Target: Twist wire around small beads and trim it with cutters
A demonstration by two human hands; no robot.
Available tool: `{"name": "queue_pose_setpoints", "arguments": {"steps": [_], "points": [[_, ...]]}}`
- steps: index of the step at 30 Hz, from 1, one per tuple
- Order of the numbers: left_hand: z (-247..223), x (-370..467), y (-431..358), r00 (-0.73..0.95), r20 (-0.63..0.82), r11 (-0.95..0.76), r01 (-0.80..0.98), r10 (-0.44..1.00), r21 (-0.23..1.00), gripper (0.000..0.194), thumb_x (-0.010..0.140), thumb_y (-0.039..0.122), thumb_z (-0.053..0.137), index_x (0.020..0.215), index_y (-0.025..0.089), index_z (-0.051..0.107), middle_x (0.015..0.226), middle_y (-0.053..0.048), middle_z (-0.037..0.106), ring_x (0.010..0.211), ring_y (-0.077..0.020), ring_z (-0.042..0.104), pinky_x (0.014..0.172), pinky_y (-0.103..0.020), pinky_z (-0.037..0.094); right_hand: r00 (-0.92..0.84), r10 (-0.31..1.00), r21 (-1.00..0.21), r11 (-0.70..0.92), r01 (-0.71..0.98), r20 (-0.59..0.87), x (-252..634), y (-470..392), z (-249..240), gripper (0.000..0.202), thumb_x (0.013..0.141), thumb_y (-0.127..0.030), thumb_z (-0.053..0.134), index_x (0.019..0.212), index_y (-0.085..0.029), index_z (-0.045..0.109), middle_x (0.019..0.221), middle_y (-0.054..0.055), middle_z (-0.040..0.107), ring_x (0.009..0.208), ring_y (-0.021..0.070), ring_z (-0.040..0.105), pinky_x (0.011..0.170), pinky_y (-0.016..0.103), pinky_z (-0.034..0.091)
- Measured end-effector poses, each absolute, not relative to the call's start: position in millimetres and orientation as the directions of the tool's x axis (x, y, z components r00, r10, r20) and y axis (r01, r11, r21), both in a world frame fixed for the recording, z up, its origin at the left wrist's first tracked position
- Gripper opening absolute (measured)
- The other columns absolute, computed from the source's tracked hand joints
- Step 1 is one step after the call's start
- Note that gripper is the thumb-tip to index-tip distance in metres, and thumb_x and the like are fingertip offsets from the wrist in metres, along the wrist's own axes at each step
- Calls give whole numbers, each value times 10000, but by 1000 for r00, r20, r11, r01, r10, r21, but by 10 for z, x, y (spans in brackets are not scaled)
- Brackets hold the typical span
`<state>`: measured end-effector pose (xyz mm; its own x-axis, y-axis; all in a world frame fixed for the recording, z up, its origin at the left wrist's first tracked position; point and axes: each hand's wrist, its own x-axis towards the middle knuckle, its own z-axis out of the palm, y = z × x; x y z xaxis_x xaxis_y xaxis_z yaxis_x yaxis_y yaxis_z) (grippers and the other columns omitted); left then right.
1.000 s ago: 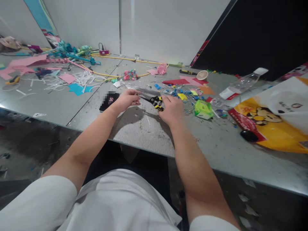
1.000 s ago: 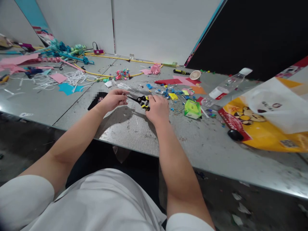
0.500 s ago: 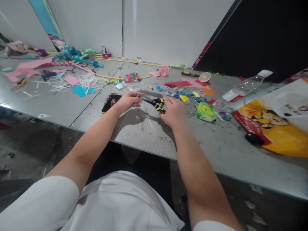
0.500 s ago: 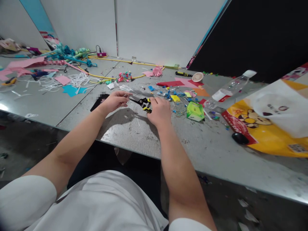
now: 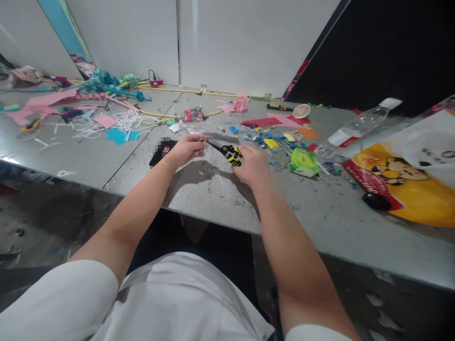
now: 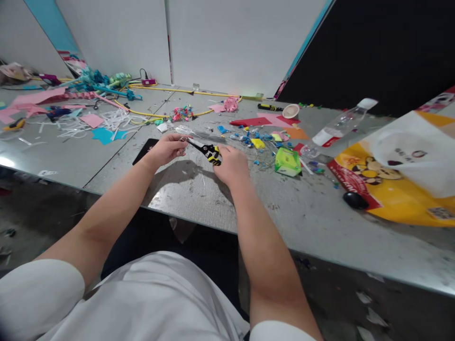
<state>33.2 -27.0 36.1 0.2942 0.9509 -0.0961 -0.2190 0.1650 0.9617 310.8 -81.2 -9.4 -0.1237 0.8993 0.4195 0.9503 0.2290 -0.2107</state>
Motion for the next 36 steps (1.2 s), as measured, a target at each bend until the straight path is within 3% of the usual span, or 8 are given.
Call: {"name": "queue_pose_setpoints", "arguments": {"steps": [10,18,23,29,33,36], "points": [[331,336,-247,313,-139,208,-198,940,958,268,1028,-65,792,1040,157,942,646,61,565,625,-119,463,892,-382,633,-164,881,-88,224,971,443,3033,-849,-16,697,985,-201,799,1672,-105,861,1412,273,905,1351,495,830,1176,589,621],[358,301,-253,286,-142,215,-241,948,946,280,1099,-89,793,1168,159,902,728,46,621,745,-126,516,861,-348,531,-152,881,-102,219,970,448,3011,-902,-8,675,1020,-201,759,1679,-99,860,1375,275,911,1270,467,831,1093,532,623],[372,273,-234,305,-132,210,-236,943,949,241,1051,-72,789,1064,149,884,709,47,589,704,-117,466,766,-335,446,-114,899,-244,234,941,423,2984,-881,-49,673,935,-253,796,1590,-171,921,1435,238,939,1301,460,852,1067,505,663],[354,264,-165,329,-62,124,-170,942,978,198,928,-26,888,955,167,850,648,65,561,582,-94,455,626,-288,331,-52,981,-574,152,805,186,2907,-911,40,355,852,-267,835,1170,-238,991,1001,81,916,1008,360,827,868,399,587],[330,256,-123,332,-6,57,-144,943,988,246,867,1,955,902,189,800,677,59,629,582,-88,516,640,-278,404,-52,998,-806,17,591,-17,2882,-970,124,353,790,-296,880,1120,-219,979,863,11,809,811,249,681,733,342,484],[340,263,-129,315,-13,53,-118,949,992,307,860,8,993,876,206,759,691,66,641,586,-91,522,673,-296,446,-79,994,-867,-20,499,-69,2882,-980,131,283,762,-318,926,1027,-220,949,832,-1,774,783,223,628,740,341,493]]}}
